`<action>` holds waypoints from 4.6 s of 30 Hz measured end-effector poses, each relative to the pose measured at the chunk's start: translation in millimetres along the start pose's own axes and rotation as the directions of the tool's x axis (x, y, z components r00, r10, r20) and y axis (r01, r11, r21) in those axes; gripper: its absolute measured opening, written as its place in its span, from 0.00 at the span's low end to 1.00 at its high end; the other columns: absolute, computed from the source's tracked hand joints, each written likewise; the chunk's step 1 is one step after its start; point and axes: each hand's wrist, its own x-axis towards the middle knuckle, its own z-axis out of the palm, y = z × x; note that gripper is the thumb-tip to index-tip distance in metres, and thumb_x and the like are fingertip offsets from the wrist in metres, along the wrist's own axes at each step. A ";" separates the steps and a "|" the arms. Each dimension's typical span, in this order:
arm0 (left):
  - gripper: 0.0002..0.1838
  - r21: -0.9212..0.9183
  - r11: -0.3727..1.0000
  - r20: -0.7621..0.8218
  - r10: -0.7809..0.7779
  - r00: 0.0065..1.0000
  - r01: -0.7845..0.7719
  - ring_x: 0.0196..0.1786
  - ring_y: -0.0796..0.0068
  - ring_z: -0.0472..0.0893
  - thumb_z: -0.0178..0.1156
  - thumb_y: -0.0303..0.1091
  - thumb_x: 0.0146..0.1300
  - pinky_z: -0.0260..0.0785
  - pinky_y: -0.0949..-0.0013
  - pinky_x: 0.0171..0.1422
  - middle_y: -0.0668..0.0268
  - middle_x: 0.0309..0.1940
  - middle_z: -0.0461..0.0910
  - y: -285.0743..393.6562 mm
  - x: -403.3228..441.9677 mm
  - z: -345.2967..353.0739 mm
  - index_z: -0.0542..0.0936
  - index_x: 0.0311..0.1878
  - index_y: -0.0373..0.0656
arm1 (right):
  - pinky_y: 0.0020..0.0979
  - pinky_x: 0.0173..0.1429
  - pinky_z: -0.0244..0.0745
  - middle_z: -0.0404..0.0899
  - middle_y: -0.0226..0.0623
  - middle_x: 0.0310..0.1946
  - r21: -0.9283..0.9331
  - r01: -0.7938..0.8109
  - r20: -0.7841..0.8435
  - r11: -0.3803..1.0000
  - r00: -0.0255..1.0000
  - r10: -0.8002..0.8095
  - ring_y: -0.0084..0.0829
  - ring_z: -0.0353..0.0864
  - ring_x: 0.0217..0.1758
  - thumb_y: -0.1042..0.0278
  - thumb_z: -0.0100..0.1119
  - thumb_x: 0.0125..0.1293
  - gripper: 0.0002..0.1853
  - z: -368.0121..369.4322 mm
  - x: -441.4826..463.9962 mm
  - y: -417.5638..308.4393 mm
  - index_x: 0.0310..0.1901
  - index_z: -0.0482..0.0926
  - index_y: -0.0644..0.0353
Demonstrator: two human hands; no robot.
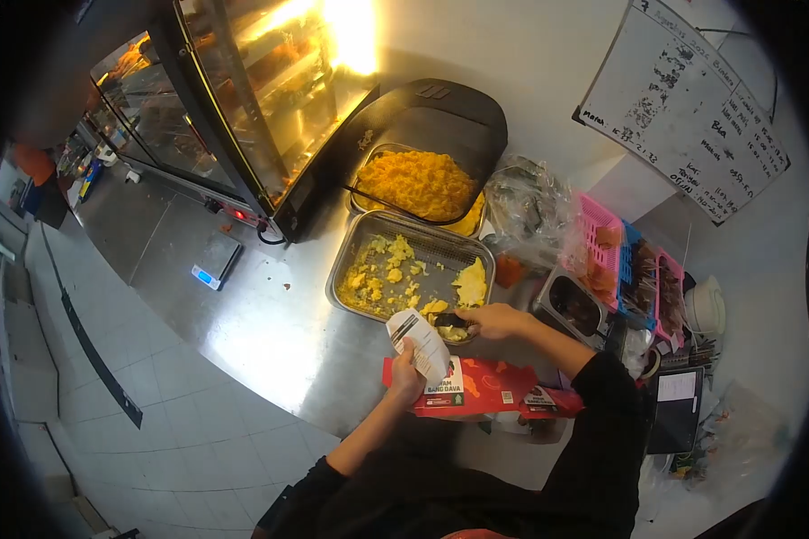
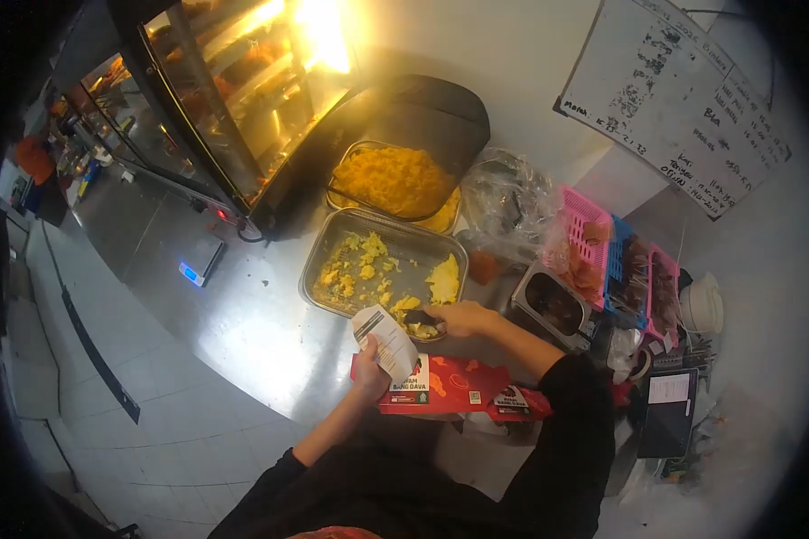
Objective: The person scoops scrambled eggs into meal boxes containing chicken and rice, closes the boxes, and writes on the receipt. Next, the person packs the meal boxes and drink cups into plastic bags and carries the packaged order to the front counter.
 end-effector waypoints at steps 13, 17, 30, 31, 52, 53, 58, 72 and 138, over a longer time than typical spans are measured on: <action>0.19 -0.130 0.991 -0.009 -0.046 0.999 0.044 0.52 0.57 0.68 0.36 0.40 0.64 0.58 0.51 0.57 0.54 0.49 0.67 55.8 -17.5 -16.0 0.61 0.53 0.38 | 0.15 0.13 0.42 0.58 0.20 0.17 0.946 -0.306 0.304 0.106 0.952 0.037 0.11 0.47 0.12 0.62 0.40 0.64 0.07 -10.8 14.1 47.2 0.43 0.65 0.46; 0.22 -0.169 0.984 0.087 0.070 0.994 -0.054 0.55 0.53 0.65 0.39 0.37 0.61 0.56 0.51 0.59 0.51 0.53 0.64 86.4 -59.4 -32.7 0.57 0.57 0.37 | 0.15 0.13 0.41 0.58 0.20 0.16 0.984 -0.145 0.152 -0.101 0.986 0.063 0.10 0.47 0.12 0.63 0.40 0.64 0.04 -5.9 -6.3 47.1 0.31 0.61 0.46; 0.25 0.655 0.057 0.680 -0.480 0.554 -0.754 0.47 0.57 0.72 0.47 0.23 0.48 0.64 0.62 0.49 0.54 0.54 0.64 -77.0 -112.0 14.1 0.64 0.54 0.41 | 0.14 0.14 0.44 0.57 0.24 0.18 0.889 0.126 -0.015 -0.440 0.969 0.249 0.12 0.50 0.13 0.63 0.43 0.63 0.14 39.0 -242.8 -45.3 0.49 0.62 0.55; 0.27 0.684 -0.062 0.634 -0.444 0.633 -0.727 0.47 0.55 0.72 0.48 0.24 0.47 0.65 0.60 0.49 0.53 0.55 0.61 -97.1 -112.4 17.6 0.62 0.55 0.41 | 0.13 0.14 0.44 0.57 0.24 0.18 0.879 0.122 -0.012 -0.461 0.972 0.235 0.12 0.49 0.13 0.63 0.42 0.63 0.14 54.9 -260.3 -48.6 0.50 0.61 0.55; 0.18 0.594 -0.424 0.605 -0.324 0.727 -0.683 0.43 0.52 0.72 0.47 0.26 0.45 0.64 0.58 0.49 0.51 0.42 0.72 -131.5 -86.5 40.0 0.71 0.44 0.38 | 0.29 0.35 0.65 0.69 0.38 0.30 0.804 0.133 -0.592 0.579 0.269 0.760 0.31 0.71 0.31 0.63 0.42 0.63 0.22 233.5 -177.7 -60.3 0.60 0.56 0.48; 0.19 0.598 -0.366 0.648 -0.302 0.699 -0.713 0.44 0.52 0.72 0.46 0.25 0.45 0.63 0.58 0.49 0.51 0.42 0.72 -128.7 -97.4 33.3 0.71 0.44 0.38 | 0.35 0.42 0.66 0.70 0.42 0.34 0.795 -0.032 -0.570 0.605 0.300 0.765 0.38 0.73 0.35 0.66 0.43 0.61 0.22 213.9 -182.7 -80.7 0.59 0.59 0.46; 0.18 0.799 0.002 0.591 -0.179 0.786 -0.601 0.44 0.57 0.72 0.45 0.26 0.49 0.63 0.62 0.48 0.52 0.36 0.74 -103.8 -146.7 -1.4 0.70 0.45 0.35 | 0.36 0.43 0.68 0.70 0.46 0.34 0.515 -0.437 -0.685 0.738 0.308 0.660 0.44 0.73 0.39 0.73 0.44 0.56 0.26 214.0 -173.5 -82.0 0.58 0.59 0.45; 0.17 0.616 -0.083 0.770 0.269 0.578 -0.783 0.56 0.58 0.65 0.43 0.29 0.58 0.55 0.64 0.59 0.55 0.52 0.66 46.1 -99.8 56.9 0.68 0.50 0.38 | 0.15 0.19 0.55 0.66 0.26 0.19 0.855 0.262 -0.454 0.448 0.795 0.401 0.13 0.58 0.16 0.66 0.40 0.64 0.21 20.5 -183.7 -50.7 0.59 0.56 0.56; 0.16 0.207 -0.539 0.179 -0.800 0.573 -0.816 0.30 0.68 0.77 0.61 0.36 0.42 0.68 0.66 0.34 0.61 0.31 0.75 -197.0 24.1 139.4 0.72 0.34 0.41 | 0.18 0.19 0.70 0.68 0.40 0.44 0.780 0.574 -0.348 0.249 0.066 0.935 0.22 0.73 0.31 0.80 0.54 0.51 0.23 332.3 -338.4 -96.1 0.52 0.66 0.63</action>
